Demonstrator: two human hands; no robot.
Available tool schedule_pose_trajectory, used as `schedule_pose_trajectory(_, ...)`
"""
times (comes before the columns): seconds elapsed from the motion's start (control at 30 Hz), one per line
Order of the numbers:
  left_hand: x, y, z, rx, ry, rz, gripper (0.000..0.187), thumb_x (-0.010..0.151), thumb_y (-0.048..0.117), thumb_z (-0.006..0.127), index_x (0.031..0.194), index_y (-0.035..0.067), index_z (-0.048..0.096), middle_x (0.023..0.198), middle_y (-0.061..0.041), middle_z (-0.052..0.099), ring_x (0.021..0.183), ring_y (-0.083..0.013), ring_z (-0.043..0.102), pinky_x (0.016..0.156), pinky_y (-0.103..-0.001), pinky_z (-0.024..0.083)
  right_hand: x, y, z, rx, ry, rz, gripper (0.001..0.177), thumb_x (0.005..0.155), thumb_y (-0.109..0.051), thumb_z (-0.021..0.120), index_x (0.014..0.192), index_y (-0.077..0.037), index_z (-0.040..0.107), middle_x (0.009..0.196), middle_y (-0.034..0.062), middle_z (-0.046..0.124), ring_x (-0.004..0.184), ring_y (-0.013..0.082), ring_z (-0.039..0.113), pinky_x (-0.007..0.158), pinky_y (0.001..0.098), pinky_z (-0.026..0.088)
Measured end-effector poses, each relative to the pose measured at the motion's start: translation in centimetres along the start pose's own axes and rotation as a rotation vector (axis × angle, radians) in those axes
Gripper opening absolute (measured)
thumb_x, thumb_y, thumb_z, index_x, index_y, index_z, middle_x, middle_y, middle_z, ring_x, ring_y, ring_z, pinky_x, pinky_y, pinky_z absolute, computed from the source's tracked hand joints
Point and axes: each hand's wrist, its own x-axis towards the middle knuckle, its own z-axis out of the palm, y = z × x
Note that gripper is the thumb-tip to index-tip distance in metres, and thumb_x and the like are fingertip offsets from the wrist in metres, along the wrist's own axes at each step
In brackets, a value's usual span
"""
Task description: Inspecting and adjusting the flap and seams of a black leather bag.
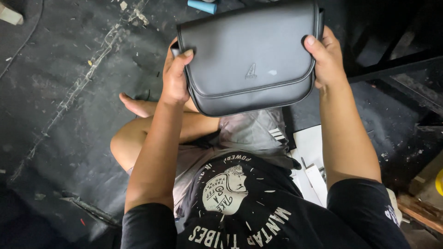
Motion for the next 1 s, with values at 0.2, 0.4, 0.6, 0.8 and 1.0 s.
schedule_pose_trajectory(0.2, 1.6, 0.1, 0.2, -0.008, 0.108, -0.111, 0.053, 0.09, 0.016, 0.064, 0.14, 0.002, 0.054, 0.13, -0.017, 0.063, 0.114, -0.0263, 0.056, 0.102, -0.037, 0.043, 0.5, -1.2, 1.0, 0.015, 0.068, 0.11, 0.047, 0.095, -0.031, 0.07, 0.132, -0.003, 0.061, 0.114, 0.0066, 0.068, 0.098, 0.0102, 0.064, 0.091, 0.0204, 0.054)
schedule_pose_trajectory(0.4, 2.3, 0.9, 0.8, 0.024, 0.212, -0.212, 0.049, 0.087, 0.019, 0.066, 0.133, 0.003, 0.062, 0.121, -0.013, 0.068, 0.108, -0.0225, 0.059, 0.098, -0.034, 0.045, 1.5, -1.6, 1.4, 0.031, 0.052, 0.172, 0.041, 0.097, -0.031, 0.07, 0.127, -0.004, 0.063, 0.109, 0.0034, 0.07, 0.09, 0.0064, 0.065, 0.082, 0.0179, 0.056)
schedule_pose_trajectory(0.6, 3.6, -0.1, -0.7, 0.051, 0.157, -0.186, 0.089, 0.086, 0.034, 0.073, 0.154, -0.005, 0.032, 0.157, -0.026, 0.042, 0.141, -0.0345, 0.043, 0.116, -0.041, 0.034, 3.0, -1.8, 1.6, 0.063, 0.112, 0.332, 0.034, 0.094, -0.035, 0.073, 0.112, -0.007, 0.069, 0.096, -0.0004, 0.071, 0.077, 0.0041, 0.065, 0.068, 0.0158, 0.053)
schedule_pose_trajectory(0.8, 1.7, -0.2, -1.7, -0.06, 0.006, -0.093, 0.086, 0.099, 0.034, 0.069, 0.16, -0.001, 0.02, 0.166, -0.028, 0.024, 0.153, -0.0379, 0.029, 0.124, -0.045, 0.025, 3.3, -0.7, 0.2, -0.036, -0.024, 0.527, 0.071, 0.086, -0.06, 0.063, 0.137, -0.011, 0.062, 0.136, 0.0082, 0.069, 0.114, 0.0189, 0.07, 0.095, 0.0288, 0.057)
schedule_pose_trajectory(1.0, 0.7, -0.3, -1.3, -0.065, 0.157, -0.079, 0.083, 0.096, 0.046, 0.067, 0.156, -0.002, 0.035, 0.166, -0.024, 0.028, 0.152, -0.0347, 0.031, 0.123, -0.044, 0.028, 2.7, -0.7, 1.0, 0.029, -0.12, 0.601, 0.092, 0.082, -0.072, 0.051, 0.14, 0.0, 0.055, 0.149, 0.0215, 0.057, 0.131, 0.0343, 0.058, 0.11, 0.0435, 0.045)
